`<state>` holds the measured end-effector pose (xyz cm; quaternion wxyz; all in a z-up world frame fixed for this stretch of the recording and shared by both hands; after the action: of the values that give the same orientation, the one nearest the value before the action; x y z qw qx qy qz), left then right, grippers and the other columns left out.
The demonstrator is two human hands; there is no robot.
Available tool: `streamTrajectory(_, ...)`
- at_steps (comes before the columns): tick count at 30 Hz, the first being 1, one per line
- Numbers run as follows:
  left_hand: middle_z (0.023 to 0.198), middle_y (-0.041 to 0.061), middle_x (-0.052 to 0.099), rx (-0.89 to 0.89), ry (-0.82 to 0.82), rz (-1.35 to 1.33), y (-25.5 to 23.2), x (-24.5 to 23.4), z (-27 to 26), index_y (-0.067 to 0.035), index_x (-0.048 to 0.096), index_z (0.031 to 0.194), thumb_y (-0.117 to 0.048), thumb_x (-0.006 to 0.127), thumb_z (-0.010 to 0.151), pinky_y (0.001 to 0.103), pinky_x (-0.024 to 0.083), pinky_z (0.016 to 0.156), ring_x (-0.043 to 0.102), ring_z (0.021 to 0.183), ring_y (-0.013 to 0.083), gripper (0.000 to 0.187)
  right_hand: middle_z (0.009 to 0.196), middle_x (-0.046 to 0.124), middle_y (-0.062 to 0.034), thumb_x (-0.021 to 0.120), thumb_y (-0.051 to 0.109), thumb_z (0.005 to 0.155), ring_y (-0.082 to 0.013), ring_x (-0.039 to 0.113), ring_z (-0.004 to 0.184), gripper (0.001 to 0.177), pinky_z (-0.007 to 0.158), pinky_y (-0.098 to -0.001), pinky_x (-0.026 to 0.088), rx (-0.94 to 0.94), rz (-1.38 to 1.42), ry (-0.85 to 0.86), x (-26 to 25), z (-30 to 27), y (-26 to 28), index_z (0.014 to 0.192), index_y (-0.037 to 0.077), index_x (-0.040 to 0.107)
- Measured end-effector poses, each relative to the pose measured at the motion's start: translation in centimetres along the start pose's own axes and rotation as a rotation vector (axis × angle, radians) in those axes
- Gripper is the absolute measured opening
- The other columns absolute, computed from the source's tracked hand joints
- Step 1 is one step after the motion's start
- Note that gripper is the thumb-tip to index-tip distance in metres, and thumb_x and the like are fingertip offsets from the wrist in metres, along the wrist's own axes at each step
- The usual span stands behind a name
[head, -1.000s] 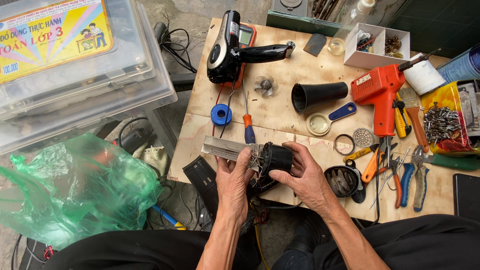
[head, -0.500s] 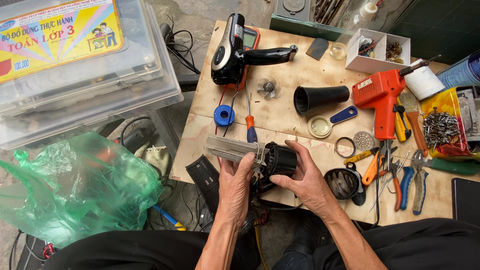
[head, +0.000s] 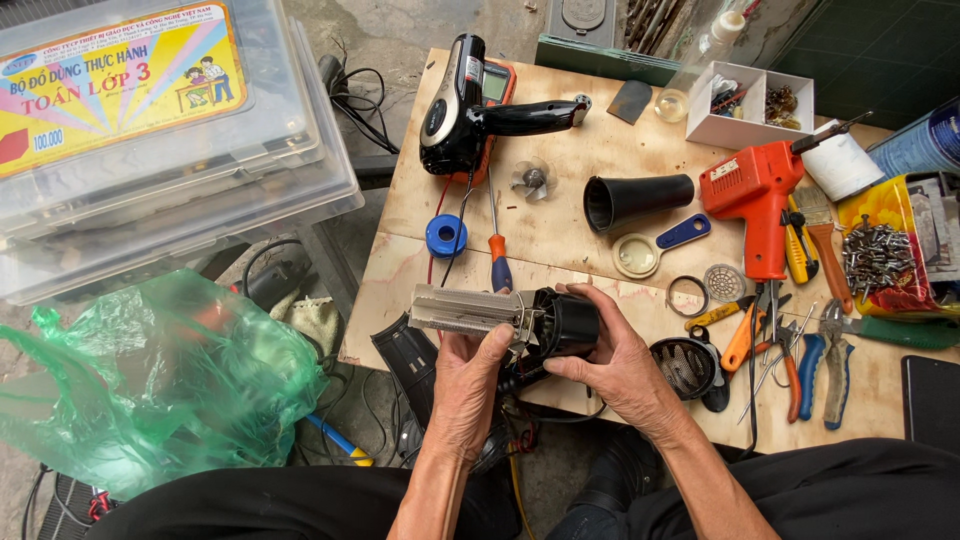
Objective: The person repairs a disassembled hair dryer by hand, manipulating internal wires and components. They use a screwdriver to adjust parts and a heat gun to apply heat to the assembly. The person then reassembles the hair dryer components.
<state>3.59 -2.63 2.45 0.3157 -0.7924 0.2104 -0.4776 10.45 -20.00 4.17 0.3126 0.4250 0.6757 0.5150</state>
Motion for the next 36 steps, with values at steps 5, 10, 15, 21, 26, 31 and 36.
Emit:
streamTrajectory(5, 0.162, 0.014, 0.069, -0.062, -0.039, 0.007, 0.4, -0.5, -0.1, -0.006, 0.062, 0.156, -0.021, 0.086, 0.081, 0.045, 0.050, 0.123, 0.067, 0.142, 0.0263, 0.080, 0.161, 0.065, -0.0093, 0.091, 0.001, 0.075, -0.0172, 0.063, 0.142, 0.103, 0.122, -0.0340, 0.051, 0.073, 0.052, -0.008, -0.2, 0.0, -0.6, 0.167, 0.013, 0.046)
streamTrajectory(10, 0.148, 0.016, 0.077, -0.057, -0.010, 0.076, -0.4, 0.4, -0.6, -0.002, 0.067, 0.148, -0.014, 0.087, 0.082, 0.044, 0.056, 0.120, 0.073, 0.134, 0.0273, 0.070, 0.164, 0.059, -0.0099, 0.090, 0.001, 0.074, -0.0192, 0.058, 0.148, 0.105, 0.126, -0.0347, 0.046, 0.078, 0.118, 0.033, -0.6, 0.1, -1.4, 0.168, 0.011, 0.043)
streamTrajectory(15, 0.129, 0.014, 0.084, -0.055, 0.001, 0.128, -0.7, 1.1, -1.2, 0.001, 0.075, 0.139, -0.007, 0.089, 0.083, 0.038, 0.059, 0.115, 0.076, 0.122, 0.0226, 0.059, 0.170, 0.054, -0.0092, 0.087, 0.000, 0.074, -0.0212, 0.057, 0.150, 0.112, 0.127, -0.0355, 0.044, 0.126, 0.169, 0.053, -0.3, 0.0, -1.4, 0.173, 0.014, 0.036)
streamTrajectory(21, 0.131, 0.015, 0.083, -0.086, 0.011, 0.143, -0.4, 0.9, -1.3, 0.001, 0.070, 0.149, -0.006, 0.088, 0.082, 0.037, 0.059, 0.115, 0.076, 0.122, 0.0226, 0.069, 0.170, 0.054, -0.0098, 0.085, -0.001, 0.076, -0.0216, 0.058, 0.147, 0.114, 0.126, -0.0352, 0.042, 0.169, 0.226, 0.068, -0.1, -0.2, -1.4, 0.175, 0.016, 0.033)
streamTrajectory(26, 0.136, 0.015, 0.081, -0.122, 0.049, 0.160, -1.0, 1.2, -1.4, -0.001, 0.068, 0.150, -0.011, 0.087, 0.084, 0.036, 0.056, 0.118, 0.074, 0.129, 0.0231, 0.070, 0.175, 0.051, -0.0062, 0.083, -0.003, 0.078, -0.0187, 0.057, 0.150, 0.114, 0.127, -0.0337, 0.041, 0.145, 0.180, 0.068, 0.1, -0.4, -0.9, 0.176, 0.019, 0.030)
streamTrajectory(31, 0.143, 0.014, 0.080, -0.135, 0.039, 0.176, -1.5, 1.2, -1.5, -0.004, 0.068, 0.149, -0.013, 0.088, 0.081, 0.039, 0.055, 0.120, 0.073, 0.131, 0.0238, 0.071, 0.177, 0.050, -0.0035, 0.084, -0.001, 0.079, -0.0178, 0.056, 0.152, 0.111, 0.127, -0.0358, 0.044, 0.085, 0.126, 0.062, 0.0, -0.5, 0.1, 0.174, 0.016, 0.031)
streamTrajectory(36, 0.158, 0.013, 0.073, -0.105, 0.058, 0.185, -1.9, 1.4, -1.5, -0.006, 0.063, 0.147, -0.015, 0.090, 0.080, 0.041, 0.053, 0.124, 0.070, 0.141, 0.0247, 0.073, 0.178, 0.047, -0.0046, 0.084, -0.002, 0.079, -0.0183, 0.056, 0.150, 0.110, 0.125, -0.0364, 0.046, 0.023, 0.118, 0.062, -0.1, -0.5, 0.5, 0.173, 0.016, 0.030)
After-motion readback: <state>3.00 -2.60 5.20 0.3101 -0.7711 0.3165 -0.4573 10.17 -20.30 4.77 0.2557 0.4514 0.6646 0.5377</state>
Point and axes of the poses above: each hand's wrist, its own z-axis towards the middle knuckle, its own x-axis out of the palm, y = z × x, the point moved 6 cm from there along z, towards the middle knuckle
